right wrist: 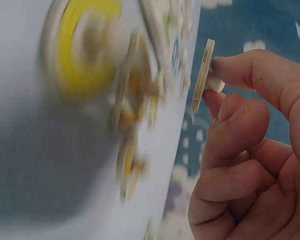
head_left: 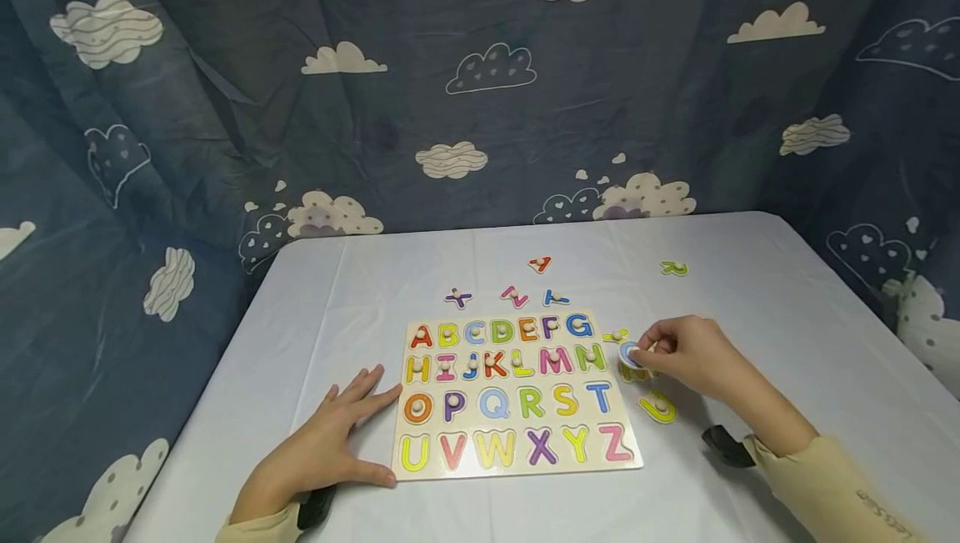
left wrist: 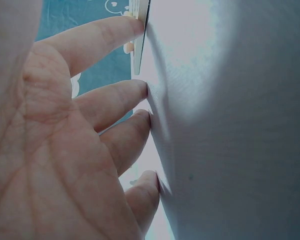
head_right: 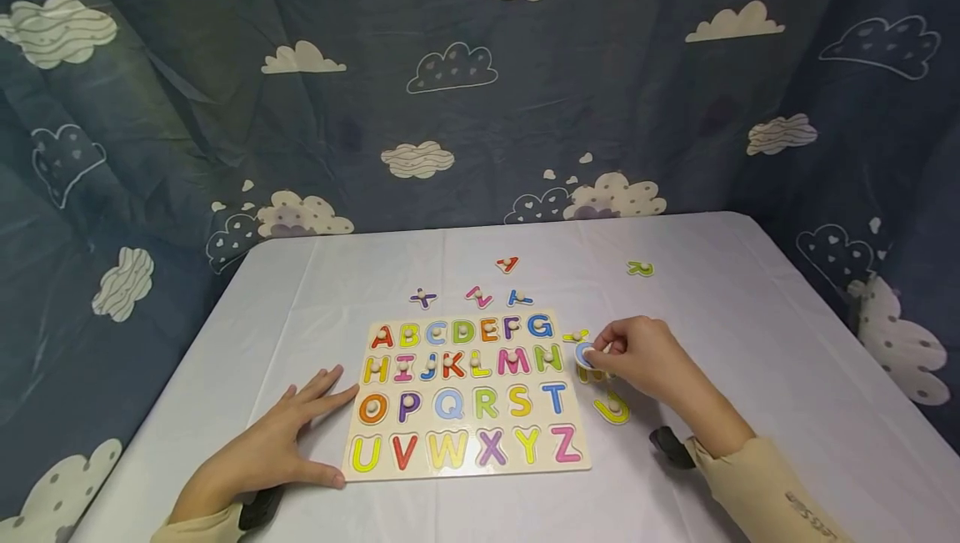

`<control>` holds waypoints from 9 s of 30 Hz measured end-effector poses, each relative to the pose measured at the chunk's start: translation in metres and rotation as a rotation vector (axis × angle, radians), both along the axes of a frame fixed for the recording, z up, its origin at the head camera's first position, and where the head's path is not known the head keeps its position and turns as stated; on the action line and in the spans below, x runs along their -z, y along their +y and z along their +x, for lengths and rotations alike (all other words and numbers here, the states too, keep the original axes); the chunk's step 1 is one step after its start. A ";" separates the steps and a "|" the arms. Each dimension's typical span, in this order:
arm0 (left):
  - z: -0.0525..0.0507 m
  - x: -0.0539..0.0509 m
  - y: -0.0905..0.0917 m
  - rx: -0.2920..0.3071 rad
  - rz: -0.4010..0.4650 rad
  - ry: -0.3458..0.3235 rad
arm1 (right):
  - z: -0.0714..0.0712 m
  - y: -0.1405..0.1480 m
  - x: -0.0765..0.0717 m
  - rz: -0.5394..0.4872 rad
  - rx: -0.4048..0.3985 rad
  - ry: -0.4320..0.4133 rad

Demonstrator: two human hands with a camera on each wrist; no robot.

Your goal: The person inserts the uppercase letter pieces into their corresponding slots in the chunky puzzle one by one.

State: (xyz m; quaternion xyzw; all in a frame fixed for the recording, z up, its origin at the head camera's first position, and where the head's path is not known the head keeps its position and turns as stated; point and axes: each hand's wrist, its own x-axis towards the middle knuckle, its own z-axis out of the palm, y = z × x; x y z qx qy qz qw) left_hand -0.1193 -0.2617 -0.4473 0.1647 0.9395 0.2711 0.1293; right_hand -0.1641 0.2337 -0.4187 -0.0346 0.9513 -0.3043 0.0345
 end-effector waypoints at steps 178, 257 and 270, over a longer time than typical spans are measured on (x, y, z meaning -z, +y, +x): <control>-0.001 0.001 -0.002 0.020 0.003 0.018 | -0.117 0.075 0.008 0.020 0.111 -0.079; 0.000 0.003 -0.002 0.023 0.000 0.024 | 0.009 -0.115 0.012 -0.128 -0.308 -0.071; -0.002 0.003 0.000 0.005 -0.004 0.001 | -0.008 -0.029 0.002 -0.028 -0.086 -0.036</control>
